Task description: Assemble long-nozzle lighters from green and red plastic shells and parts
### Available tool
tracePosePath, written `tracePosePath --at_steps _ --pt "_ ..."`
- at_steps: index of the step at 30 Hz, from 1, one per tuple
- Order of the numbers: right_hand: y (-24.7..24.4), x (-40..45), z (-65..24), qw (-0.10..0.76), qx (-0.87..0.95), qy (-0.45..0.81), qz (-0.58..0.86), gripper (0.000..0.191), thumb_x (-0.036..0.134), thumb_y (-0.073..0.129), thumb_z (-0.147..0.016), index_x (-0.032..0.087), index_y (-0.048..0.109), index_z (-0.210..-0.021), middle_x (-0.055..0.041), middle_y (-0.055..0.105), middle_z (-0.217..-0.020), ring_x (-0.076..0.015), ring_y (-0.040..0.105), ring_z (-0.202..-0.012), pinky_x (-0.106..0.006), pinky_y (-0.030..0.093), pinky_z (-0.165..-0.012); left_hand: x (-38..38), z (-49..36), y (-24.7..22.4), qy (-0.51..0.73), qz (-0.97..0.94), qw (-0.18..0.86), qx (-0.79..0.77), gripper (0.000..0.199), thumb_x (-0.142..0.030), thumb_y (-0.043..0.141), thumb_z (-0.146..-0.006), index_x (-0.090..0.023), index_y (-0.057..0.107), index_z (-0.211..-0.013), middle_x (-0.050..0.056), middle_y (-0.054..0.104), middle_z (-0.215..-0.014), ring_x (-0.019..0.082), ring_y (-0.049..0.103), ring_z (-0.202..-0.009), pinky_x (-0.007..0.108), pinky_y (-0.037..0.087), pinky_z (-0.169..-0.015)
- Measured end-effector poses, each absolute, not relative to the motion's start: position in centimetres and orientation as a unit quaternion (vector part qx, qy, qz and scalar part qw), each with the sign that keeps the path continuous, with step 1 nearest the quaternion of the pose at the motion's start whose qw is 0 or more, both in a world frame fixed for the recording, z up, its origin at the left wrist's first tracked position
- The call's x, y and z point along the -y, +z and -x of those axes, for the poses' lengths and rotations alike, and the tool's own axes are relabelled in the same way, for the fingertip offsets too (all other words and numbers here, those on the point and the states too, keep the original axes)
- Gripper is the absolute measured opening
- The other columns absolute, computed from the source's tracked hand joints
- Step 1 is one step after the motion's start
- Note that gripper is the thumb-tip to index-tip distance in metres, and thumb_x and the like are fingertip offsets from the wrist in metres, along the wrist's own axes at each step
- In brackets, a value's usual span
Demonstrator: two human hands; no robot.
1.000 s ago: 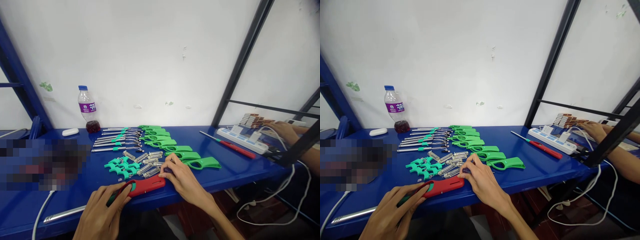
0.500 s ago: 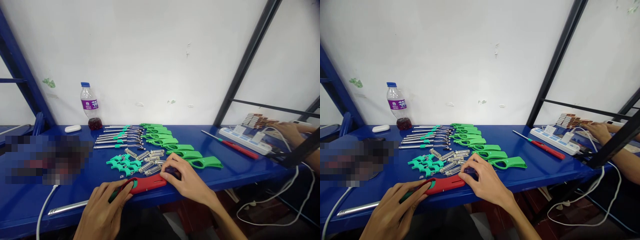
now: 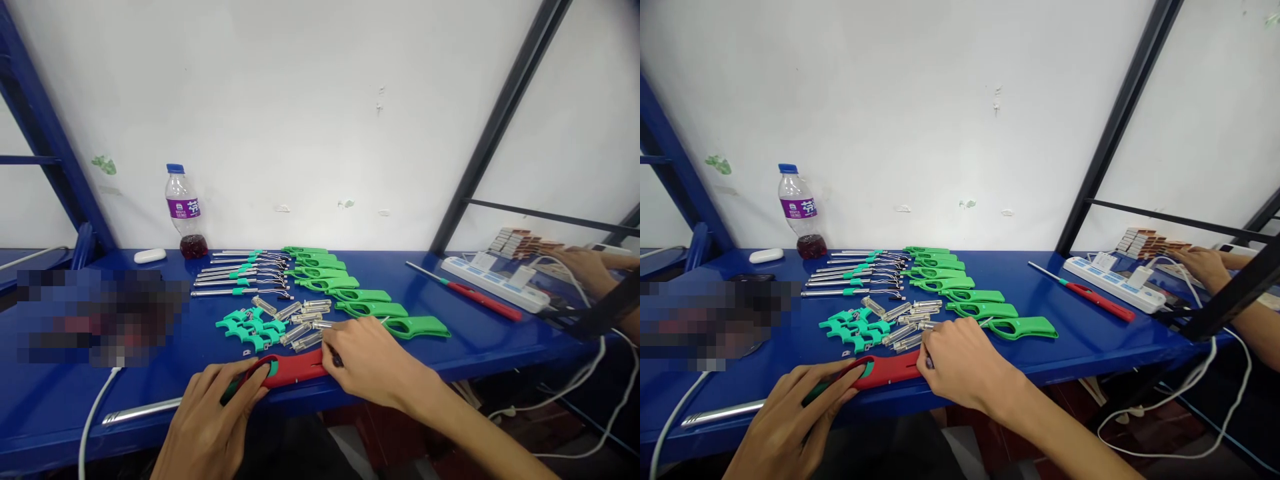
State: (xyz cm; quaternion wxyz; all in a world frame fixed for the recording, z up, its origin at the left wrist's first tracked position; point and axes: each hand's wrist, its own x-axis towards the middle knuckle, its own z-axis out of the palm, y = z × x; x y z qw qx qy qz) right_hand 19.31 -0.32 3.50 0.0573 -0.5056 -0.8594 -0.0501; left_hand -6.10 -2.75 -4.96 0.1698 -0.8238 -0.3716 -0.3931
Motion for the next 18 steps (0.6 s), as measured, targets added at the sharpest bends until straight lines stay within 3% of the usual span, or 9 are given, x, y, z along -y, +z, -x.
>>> tracePosePath --at_steps 8,14,18 --pt "5.8 0.9 -19.6 -0.054 0.892 -0.049 0.447 0.013 0.014 0.052 -0.094 0.019 0.062 -0.087 -0.0062 0.073 -0.077 -0.0194 0.059 -0.058 -0.035 0.019 -0.054 2.6 6.1 -5.2 -0.392 0.825 0.16 0.374 0.03 -0.013 0.049 -0.105 -0.022 0.067 -0.127 0.007 0.072 -0.112 0.02 0.061 -0.099 0.034 0.048 -0.081" --pt "5.8 0.8 -20.4 -0.021 0.911 -0.06 0.407 0.015 0.02 0.05 -0.101 0.02 0.061 -0.091 -0.0053 0.074 -0.084 -0.0189 0.06 -0.061 -0.035 0.02 -0.055 2.5 6.5 -5.8 -0.372 0.833 0.146 0.382 0.033 -0.014 0.054 -0.104 -0.024 0.065 -0.133 0.007 0.07 -0.118 0.022 0.061 -0.103 0.035 0.047 -0.084" --pt "5.1 0.8 -20.5 -0.002 0.893 -0.047 0.448 0.026 0.03 0.046 -0.107 0.02 0.062 -0.09 -0.0065 0.076 -0.083 -0.019 0.063 -0.062 -0.033 0.022 -0.057 2.9 6.2 -5.7 -0.389 0.822 0.132 0.394 0.032 -0.013 0.053 -0.105 -0.024 0.065 -0.132 0.007 0.069 -0.115 0.022 0.061 -0.1 0.037 0.047 -0.084"
